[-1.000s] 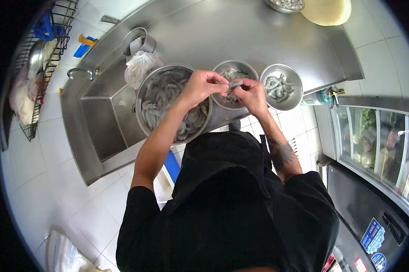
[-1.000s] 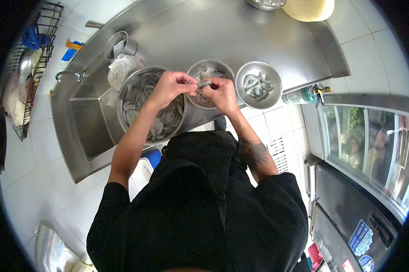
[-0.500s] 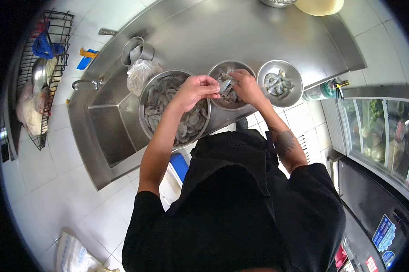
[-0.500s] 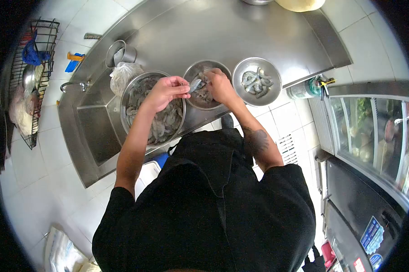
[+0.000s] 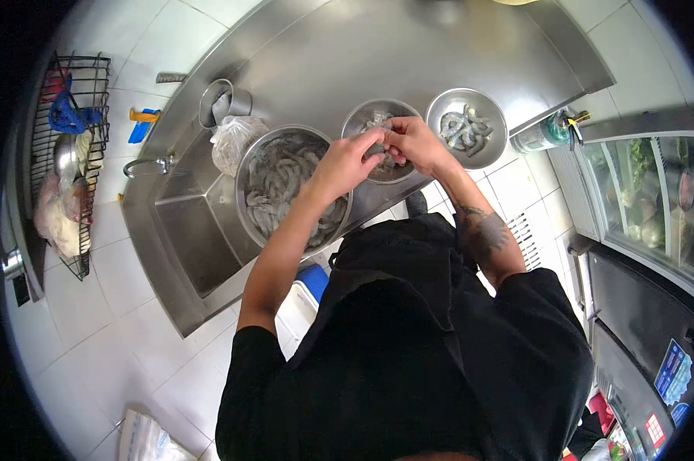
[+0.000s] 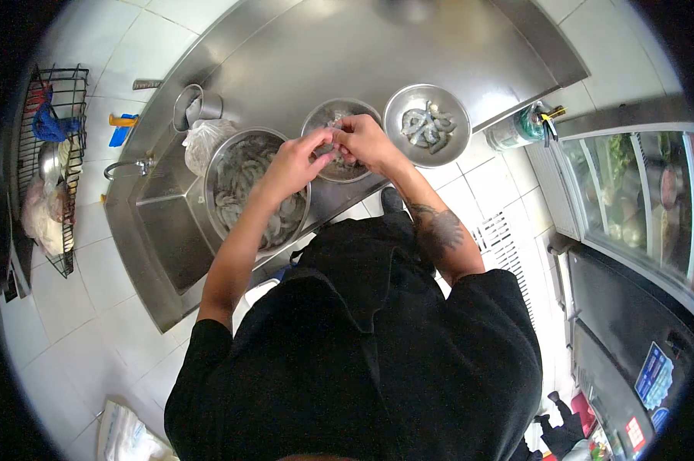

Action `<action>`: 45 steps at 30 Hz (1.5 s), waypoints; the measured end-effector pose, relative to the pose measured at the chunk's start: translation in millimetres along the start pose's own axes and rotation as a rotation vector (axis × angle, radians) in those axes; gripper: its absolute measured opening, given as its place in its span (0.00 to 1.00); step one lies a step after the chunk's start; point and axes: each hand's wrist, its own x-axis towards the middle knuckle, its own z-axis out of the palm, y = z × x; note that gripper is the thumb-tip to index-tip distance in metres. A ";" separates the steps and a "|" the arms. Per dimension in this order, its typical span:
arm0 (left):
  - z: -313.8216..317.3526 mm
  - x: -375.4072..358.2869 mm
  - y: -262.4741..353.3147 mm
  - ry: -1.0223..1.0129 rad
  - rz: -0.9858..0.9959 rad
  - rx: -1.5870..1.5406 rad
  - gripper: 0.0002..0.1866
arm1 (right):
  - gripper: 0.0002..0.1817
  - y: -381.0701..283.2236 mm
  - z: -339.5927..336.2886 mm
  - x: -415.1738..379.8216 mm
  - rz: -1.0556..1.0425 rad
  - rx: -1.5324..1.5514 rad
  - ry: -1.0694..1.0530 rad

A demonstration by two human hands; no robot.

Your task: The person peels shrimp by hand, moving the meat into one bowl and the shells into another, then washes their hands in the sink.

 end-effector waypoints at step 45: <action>12.1 2.4 -13.0 0.247 -0.160 -0.616 0.16 | 0.18 -24.9 -22.1 -29.6 -0.364 -0.565 -0.053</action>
